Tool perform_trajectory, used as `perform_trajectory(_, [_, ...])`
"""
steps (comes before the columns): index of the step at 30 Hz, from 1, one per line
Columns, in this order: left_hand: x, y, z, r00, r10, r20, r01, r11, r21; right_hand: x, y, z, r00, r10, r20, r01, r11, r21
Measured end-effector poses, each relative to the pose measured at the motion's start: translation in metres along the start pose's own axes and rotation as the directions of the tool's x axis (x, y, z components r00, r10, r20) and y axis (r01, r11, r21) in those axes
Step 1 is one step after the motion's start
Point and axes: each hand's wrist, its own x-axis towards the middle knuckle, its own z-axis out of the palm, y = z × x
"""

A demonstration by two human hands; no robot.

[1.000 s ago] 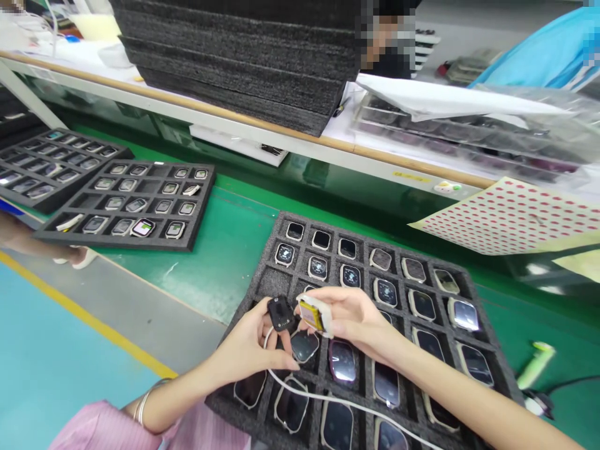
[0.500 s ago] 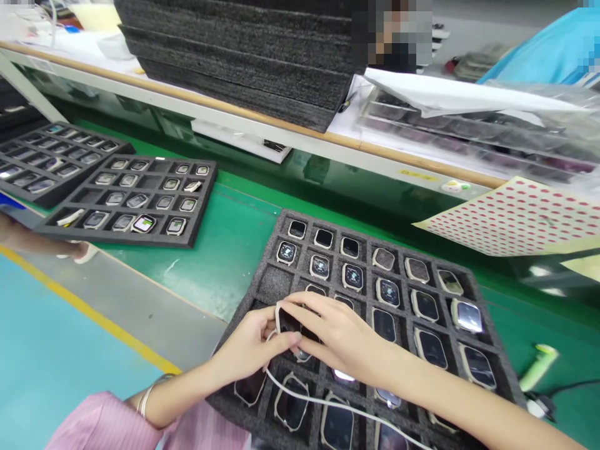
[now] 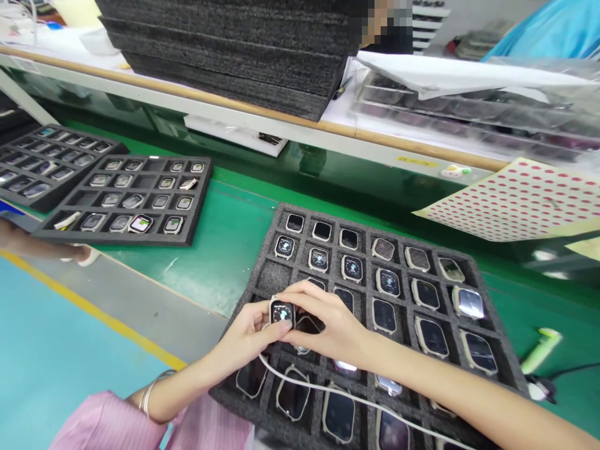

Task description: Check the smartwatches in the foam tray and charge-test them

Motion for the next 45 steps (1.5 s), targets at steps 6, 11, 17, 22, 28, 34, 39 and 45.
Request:
perform_trajectory(6, [-0.001,0.0,0.0,1.0,-0.008,-0.005,0.008,1.0,0.013,-0.001,0.0,0.001,1.0,0.03,0.007,-0.03,1.0,0.004])
perform_trajectory(11, [-0.001,-0.003,-0.001,1.0,-0.014,-0.011,0.015,0.999,0.039,0.0,-0.006,-0.003,0.997,0.064,0.046,-0.062,0.997,-0.049])
perform_trajectory(17, [-0.002,-0.004,-0.002,1.0,0.01,-0.011,-0.009,0.999,0.039,0.0,-0.009,-0.004,0.997,0.046,0.063,-0.041,0.997,-0.068])
perform_trajectory(22, [-0.002,-0.005,-0.002,1.0,0.021,0.005,-0.021,0.998,0.053,0.0,-0.007,-0.005,0.998,0.015,0.057,-0.01,0.996,-0.089])
perform_trajectory(28, [-0.002,-0.005,-0.002,1.0,0.016,0.002,-0.016,0.998,0.062,0.001,-0.007,-0.005,0.998,-0.01,0.065,0.02,0.988,-0.154])
perform_trajectory(34, [-0.001,-0.003,0.0,0.999,0.032,-0.022,-0.028,0.985,0.17,0.005,-0.013,-0.014,0.992,-0.056,0.111,0.087,0.952,-0.292])
perform_trajectory(39, [-0.003,-0.003,0.003,0.992,-0.059,0.113,0.036,0.98,0.195,0.024,0.001,-0.032,0.998,-0.004,-0.069,-0.004,0.993,-0.119])
perform_trajectory(45, [-0.005,0.002,0.007,0.982,-0.101,0.158,0.038,0.933,0.357,0.039,0.02,-0.015,0.997,0.071,0.002,-0.064,0.903,-0.426])
